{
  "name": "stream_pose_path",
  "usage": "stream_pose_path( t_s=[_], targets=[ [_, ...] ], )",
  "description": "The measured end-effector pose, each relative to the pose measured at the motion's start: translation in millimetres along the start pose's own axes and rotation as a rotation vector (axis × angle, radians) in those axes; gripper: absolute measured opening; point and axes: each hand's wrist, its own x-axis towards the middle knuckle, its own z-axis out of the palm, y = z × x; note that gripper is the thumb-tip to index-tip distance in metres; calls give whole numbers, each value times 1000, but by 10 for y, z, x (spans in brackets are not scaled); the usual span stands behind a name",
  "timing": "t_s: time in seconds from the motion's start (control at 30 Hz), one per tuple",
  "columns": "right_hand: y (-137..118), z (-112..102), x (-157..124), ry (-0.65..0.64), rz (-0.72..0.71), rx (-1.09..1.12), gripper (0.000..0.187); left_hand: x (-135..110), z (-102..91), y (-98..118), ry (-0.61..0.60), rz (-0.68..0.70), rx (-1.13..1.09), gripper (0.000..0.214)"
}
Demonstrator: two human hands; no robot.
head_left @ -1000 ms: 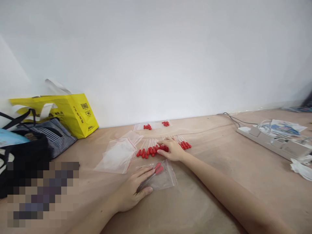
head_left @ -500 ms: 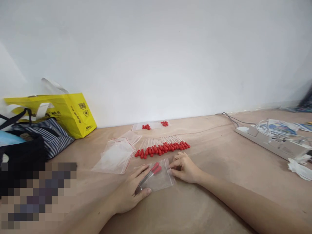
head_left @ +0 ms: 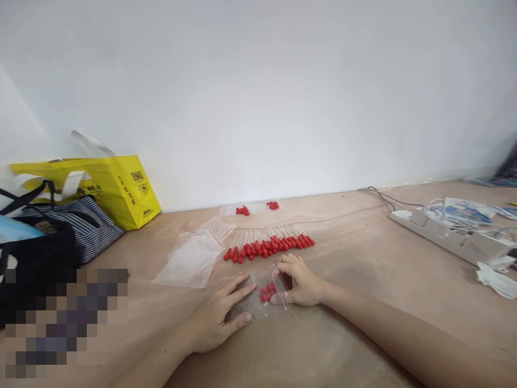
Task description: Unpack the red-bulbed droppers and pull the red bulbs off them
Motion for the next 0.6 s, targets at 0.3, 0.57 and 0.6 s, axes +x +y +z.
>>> stream_pose_path(
  t_s=[0.3, 0.57, 0.6],
  targets=[
    [-8, 33, 2, -5, -22, 61, 29, 2, 8, -16, 1, -16, -11, 52],
    [160, -163, -99, 49, -43, 30, 20, 1, -16, -15, -34, -26, -22, 53],
    [182, -185, -109, 39, -47, 19, 20, 3, -16, -17, -33, -27, -25, 53]
  ],
)
